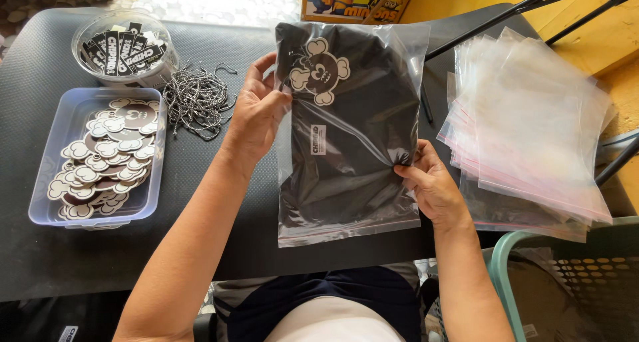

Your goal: The person places a black pouch into a clear ziplock bag, seals it, and then adds a small rectangular sticker to the outside of the bag. The person then picks up a brush and wipes the surface of the sealed bag.

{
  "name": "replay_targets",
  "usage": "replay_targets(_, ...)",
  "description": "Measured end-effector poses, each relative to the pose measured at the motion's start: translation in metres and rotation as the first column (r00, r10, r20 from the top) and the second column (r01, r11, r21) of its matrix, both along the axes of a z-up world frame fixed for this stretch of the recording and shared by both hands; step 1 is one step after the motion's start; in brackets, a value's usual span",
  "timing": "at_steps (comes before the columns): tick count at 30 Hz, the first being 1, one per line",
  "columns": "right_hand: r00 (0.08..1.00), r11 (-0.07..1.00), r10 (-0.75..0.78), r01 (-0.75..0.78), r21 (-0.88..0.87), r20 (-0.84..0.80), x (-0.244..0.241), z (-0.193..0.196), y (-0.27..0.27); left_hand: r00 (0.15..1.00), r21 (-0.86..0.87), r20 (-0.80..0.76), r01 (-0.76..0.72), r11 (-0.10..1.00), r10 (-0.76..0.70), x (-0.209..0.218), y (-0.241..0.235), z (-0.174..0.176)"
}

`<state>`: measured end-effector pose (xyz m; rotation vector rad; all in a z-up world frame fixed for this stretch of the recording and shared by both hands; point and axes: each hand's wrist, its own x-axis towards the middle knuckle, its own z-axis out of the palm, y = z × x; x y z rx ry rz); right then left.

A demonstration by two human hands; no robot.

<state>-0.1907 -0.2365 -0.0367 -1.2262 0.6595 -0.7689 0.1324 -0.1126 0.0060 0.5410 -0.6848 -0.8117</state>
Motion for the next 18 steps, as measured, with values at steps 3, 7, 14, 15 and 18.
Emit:
replay_targets(3, 1.000, 1.000, 0.003, -0.003, -0.001, -0.013, 0.000, -0.002, -0.003, 0.999, -0.024, 0.033, 0.014, 1.000, -0.013, 0.005, -0.004, -0.006)
replay_targets(7, 1.000, 1.000, 0.005, -0.005, -0.003, -0.009, 0.001, 0.008, 0.003, 1.000, -0.087, 0.021, 0.015, 0.996, -0.014, 0.005, -0.006, -0.009)
replay_targets(14, 0.999, 0.999, 0.035, -0.036, 0.014, 0.005, 0.005, 0.018, 0.010, 0.998, -0.136, 0.033, 0.066, 0.989, -0.062, 0.015, -0.013, -0.027)
replay_targets(15, 0.999, 0.999, 0.037, -0.037, 0.021, 0.012, 0.007, 0.022, 0.013, 0.997, -0.144, 0.035, 0.071, 0.987, -0.067, 0.015, -0.012, -0.027)
replay_targets(18, 0.999, 0.999, 0.044, -0.044, 0.011, -0.007, 0.010, 0.026, 0.014, 0.997, -0.160, 0.045, 0.076, 0.984, -0.070, 0.012, -0.008, -0.019)
